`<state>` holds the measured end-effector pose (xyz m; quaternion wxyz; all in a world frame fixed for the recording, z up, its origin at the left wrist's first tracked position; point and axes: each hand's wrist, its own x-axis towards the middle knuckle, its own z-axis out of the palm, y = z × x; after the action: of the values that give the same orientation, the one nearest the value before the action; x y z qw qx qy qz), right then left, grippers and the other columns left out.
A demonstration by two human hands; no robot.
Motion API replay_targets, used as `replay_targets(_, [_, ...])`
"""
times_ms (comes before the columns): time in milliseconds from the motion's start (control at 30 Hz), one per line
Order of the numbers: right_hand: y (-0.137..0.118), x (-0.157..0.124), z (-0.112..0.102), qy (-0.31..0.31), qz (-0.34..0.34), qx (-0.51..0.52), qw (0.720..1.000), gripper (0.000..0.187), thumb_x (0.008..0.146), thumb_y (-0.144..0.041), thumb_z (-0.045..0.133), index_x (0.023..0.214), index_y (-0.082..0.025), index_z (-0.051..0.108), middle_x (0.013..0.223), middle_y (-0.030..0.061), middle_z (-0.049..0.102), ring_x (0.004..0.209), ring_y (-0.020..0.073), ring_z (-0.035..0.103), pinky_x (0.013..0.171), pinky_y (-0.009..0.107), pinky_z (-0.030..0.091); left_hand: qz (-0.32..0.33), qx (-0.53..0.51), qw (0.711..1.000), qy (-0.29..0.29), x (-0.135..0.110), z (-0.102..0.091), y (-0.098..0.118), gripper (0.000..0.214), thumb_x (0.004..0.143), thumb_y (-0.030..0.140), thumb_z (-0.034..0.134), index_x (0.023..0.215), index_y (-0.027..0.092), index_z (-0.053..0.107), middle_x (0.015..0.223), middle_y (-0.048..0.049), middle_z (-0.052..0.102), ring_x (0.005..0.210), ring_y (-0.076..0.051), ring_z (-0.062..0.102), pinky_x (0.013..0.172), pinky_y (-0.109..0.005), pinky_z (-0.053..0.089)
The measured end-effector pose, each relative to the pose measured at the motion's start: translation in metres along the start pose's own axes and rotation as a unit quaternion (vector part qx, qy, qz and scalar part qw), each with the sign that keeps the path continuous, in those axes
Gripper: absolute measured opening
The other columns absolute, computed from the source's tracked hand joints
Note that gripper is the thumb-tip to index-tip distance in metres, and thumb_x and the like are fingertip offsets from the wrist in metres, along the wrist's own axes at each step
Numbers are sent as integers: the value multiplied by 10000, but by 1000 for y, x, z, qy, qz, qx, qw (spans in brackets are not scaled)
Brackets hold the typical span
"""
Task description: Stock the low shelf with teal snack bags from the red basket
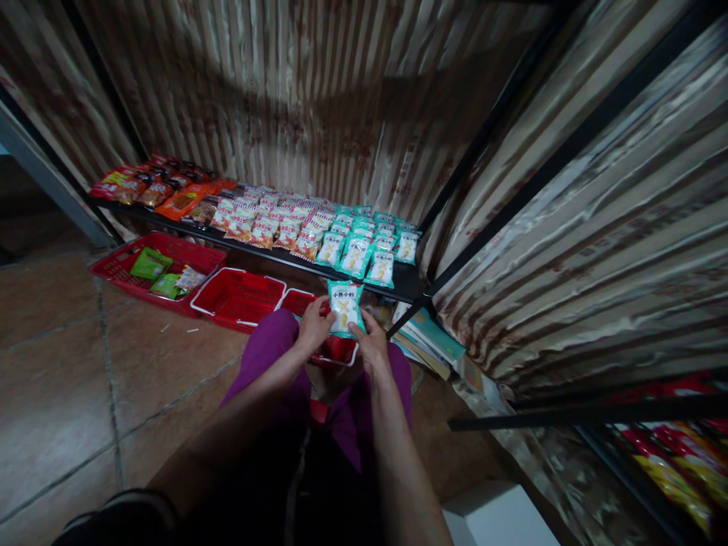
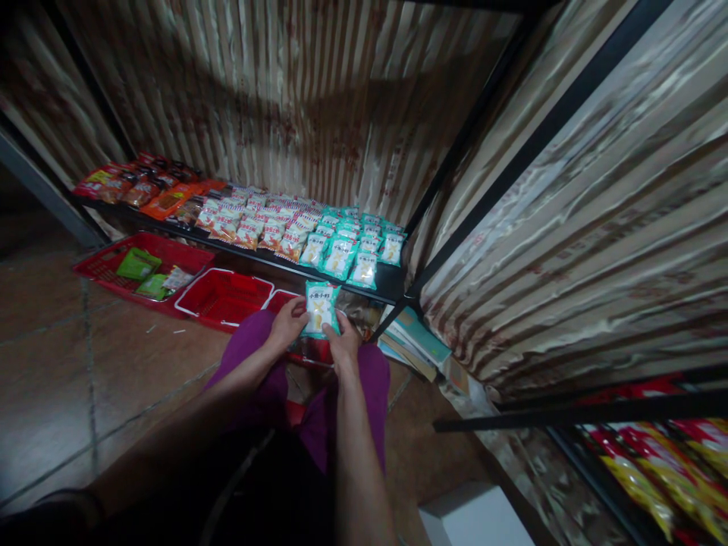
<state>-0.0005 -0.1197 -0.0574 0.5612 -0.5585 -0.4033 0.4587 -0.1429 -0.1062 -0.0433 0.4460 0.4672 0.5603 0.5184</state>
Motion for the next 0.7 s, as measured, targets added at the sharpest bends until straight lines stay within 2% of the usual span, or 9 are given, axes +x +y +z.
replay_targets(100, [-2, 0, 0, 23, -84, -149, 985, 513, 654, -345, 670, 1153, -235, 631, 1083, 40, 692, 954, 227, 630, 876, 391, 497, 16, 1, 1000, -21, -2, 5, 5, 422, 717, 237, 675, 1133, 206, 611, 1115, -94, 638, 984, -216, 617, 883, -351, 479])
replay_targets(233, [-10, -9, 7, 37, -196, -293, 935, 480, 762, -334, 575, 1220, -194, 598, 1150, 108, 634, 1063, 249, 574, 950, 423, 446, -35, -125, 990, -51, -6, 13, 14, 457, 675, 328, 741, 1091, 191, 609, 1090, -100, 656, 1031, -237, 600, 884, -347, 467])
replay_targets(333, [-17, -19, 14, 31, -258, -352, 899, 488, 788, -292, 553, 1263, -183, 566, 1178, 132, 586, 1099, 249, 536, 974, 424, 428, -61, -218, 972, -68, -7, 17, 21, 444, 652, 389, 763, 1016, 176, 622, 1020, -86, 671, 967, -212, 610, 847, -306, 464])
replay_targets(467, [-24, -30, 21, -7, -318, -383, 867, 487, 782, -274, 575, 1266, -220, 563, 1240, 118, 542, 1156, 256, 490, 1008, 444, 403, -87, -290, 951, -54, -4, 13, 25, 406, 614, 430, 777, 881, 162, 629, 878, -45, 668, 813, -159, 612, 740, -249, 462])
replay_targets(600, [-31, -36, 21, -92, -353, -349, 863, 441, 799, -298, 567, 1230, -210, 583, 1289, 113, 537, 1185, 247, 491, 1024, 431, 395, -102, -328, 938, -38, 0, 3, 22, 455, 550, 420, 809, 869, 158, 619, 827, -29, 667, 743, -143, 613, 705, -242, 461])
replay_targets(667, [-32, -35, 20, -112, -352, -306, 877, 382, 834, -322, 532, 1190, -205, 603, 1255, 107, 573, 1171, 225, 515, 1019, 408, 403, -114, -347, 930, -36, 1, -1, 21, 462, 522, 397, 824, 859, 154, 619, 796, -29, 670, 721, -147, 618, 699, -249, 465])
replay_targets(700, [-31, -33, 19, -100, -344, -285, 889, 355, 850, -333, 509, 1164, -204, 614, 1223, 103, 596, 1152, 215, 532, 1012, 400, 409, -122, -357, 925, -42, 1, -3, 20, 460, 519, 386, 826, 857, 152, 620, 783, -28, 671, 705, -147, 618, 691, -253, 468])
